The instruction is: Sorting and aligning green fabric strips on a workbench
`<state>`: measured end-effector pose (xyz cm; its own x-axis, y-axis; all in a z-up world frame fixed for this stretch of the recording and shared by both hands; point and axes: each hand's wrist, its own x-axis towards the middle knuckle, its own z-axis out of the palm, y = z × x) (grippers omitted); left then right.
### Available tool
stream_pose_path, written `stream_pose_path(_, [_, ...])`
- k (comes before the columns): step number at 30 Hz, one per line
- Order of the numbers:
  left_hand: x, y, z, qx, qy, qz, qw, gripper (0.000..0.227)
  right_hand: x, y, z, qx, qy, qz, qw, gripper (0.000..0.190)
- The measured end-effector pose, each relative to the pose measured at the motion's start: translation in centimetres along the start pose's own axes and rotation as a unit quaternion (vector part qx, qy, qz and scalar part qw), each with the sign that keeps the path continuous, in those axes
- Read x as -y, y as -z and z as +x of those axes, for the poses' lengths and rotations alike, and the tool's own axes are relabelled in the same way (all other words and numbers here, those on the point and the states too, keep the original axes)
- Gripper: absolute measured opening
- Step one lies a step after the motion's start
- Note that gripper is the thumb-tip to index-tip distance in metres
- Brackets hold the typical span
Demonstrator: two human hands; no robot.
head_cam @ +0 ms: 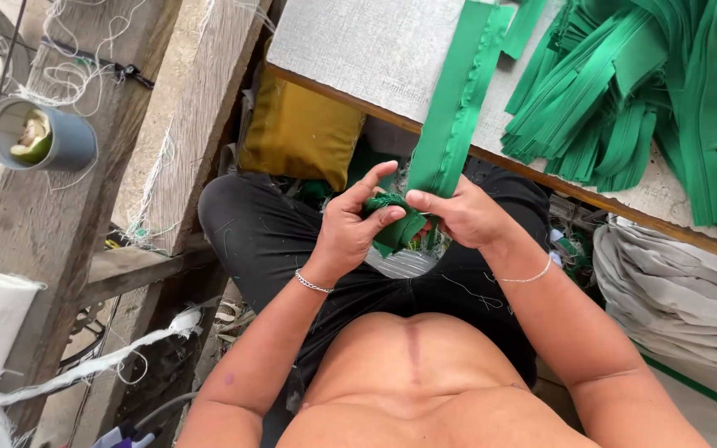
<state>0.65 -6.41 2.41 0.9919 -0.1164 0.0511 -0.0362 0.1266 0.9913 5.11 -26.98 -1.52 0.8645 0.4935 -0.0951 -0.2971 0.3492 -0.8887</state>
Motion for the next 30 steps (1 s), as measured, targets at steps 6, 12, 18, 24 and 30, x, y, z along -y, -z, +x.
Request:
stream_pose_path(6, [0.9,-0.6,0.9,0.151,0.265,-0.162,0.939,0.02,1.4,1.2,-1.7,0.08,0.001,-0.23,0.97,0.01])
stream_pose_path(12, [-2.2,-0.4,0.5,0.238,0.393,-0.248,0.853,0.021,2.7,0.0,-3.1,0.117,-0.02,-0.241,0.963,0.013])
stream_pose_path(18, [-2.5,-0.2,0.5,0.259,0.27,-0.109,0.921,0.015,3.2,0.6,-2.2,0.111,-0.056,-0.242,0.962,0.014])
stream_pose_path(24, [0.2,2.6,1.1,0.27,-0.008,0.259,0.927,0.015,5.3,-2.0,-3.5,0.205,-0.062,-0.228,0.95,0.015])
stream_pose_path(30, [3.6,12.4,3.8,0.151,0.013,0.392,0.907,0.017,1.7,-4.7,-2.0,0.185,-0.011,-0.454,0.871,0.044])
